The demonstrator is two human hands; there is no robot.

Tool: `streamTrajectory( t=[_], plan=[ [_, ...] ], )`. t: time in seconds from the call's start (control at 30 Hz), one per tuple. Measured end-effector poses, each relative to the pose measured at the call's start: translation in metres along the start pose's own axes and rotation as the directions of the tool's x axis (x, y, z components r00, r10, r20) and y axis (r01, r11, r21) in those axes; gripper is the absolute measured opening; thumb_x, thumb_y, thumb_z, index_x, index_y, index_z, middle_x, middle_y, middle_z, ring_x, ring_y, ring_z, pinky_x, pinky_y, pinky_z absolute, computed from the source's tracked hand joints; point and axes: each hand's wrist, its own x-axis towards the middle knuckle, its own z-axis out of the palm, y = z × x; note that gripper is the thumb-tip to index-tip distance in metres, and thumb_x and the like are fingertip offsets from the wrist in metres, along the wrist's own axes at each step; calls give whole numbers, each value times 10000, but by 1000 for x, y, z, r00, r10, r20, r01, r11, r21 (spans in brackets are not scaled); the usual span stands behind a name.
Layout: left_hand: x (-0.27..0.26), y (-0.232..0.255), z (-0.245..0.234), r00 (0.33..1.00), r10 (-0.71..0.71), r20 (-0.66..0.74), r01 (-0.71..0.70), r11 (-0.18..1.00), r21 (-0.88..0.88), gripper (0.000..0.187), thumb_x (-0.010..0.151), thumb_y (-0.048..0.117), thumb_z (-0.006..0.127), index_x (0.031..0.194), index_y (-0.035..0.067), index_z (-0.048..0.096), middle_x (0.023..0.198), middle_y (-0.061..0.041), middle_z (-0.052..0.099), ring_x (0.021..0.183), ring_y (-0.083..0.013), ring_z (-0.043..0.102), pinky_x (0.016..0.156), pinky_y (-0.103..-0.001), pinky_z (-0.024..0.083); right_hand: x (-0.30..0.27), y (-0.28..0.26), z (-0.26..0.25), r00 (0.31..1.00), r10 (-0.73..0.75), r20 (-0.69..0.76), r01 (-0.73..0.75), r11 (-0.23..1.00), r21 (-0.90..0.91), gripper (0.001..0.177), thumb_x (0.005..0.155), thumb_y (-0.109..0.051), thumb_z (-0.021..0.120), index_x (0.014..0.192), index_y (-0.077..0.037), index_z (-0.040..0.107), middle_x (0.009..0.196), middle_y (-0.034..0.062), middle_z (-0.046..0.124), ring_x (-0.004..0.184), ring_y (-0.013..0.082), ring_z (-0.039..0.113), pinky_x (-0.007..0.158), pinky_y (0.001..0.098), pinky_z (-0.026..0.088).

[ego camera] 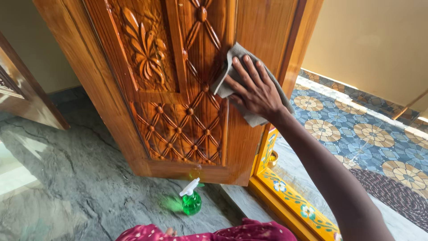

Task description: The person is cleaning a wooden door with intricate carvings using a cloth and a spray bottle. They wipe the door surface thoroughly, focusing on the carved details.

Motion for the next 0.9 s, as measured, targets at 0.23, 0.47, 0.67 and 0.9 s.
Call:
streamTrajectory(
  t=[0.23, 0.47, 0.67, 0.9],
  plan=[
    [16, 59, -70, 725, 634, -268, -569, 771, 285, 92, 869, 20, 662, 925, 62, 601, 998, -81, 577, 977, -226, 595, 920, -360, 493, -12, -1, 3, 982, -116, 152, 131, 987, -91, 693, 973, -622, 551, 1584, -326, 408, 1696, 99, 303, 1559, 332, 275, 1265, 540, 186],
    [156, 130, -222, 242, 880, -409, -37, 430, 902, 533, 1068, 327, 635, 1489, 24, 509, 1652, -238, 227, 1545, -413, 202, 1240, -600, 185, 63, 5, -16, 969, 245, 32, -247, 968, 55, 703, 1090, -608, 525, 1678, -244, 397, 1739, 188, 207, 1603, 413, 174, 1301, 598, 127],
    [202, 85, -253, 153, 930, -333, 202, 300, 932, 613, 1145, 505, 344, 1627, 135, 422, 1721, -178, 169, 1615, -399, 115, 1310, -650, 53, 81, -49, 16, 988, 83, -132, -98, 989, -110, 726, 1144, -662, 532, 1704, -244, 334, 1750, 147, 95, 1605, 363, 87, 1313, 603, 76],
    [203, 74, -259, 127, 948, -290, 232, 256, 938, 684, 1133, 527, 316, 1627, 58, 369, 1708, -171, 217, 1611, -376, 157, 1287, -674, 21, -33, -129, 91, 910, -414, 14, 413, 903, -121, 728, 1090, -429, 583, 1687, -214, 227, 1751, 145, 154, 1617, 291, 184, 1311, 500, 163]
  ],
)
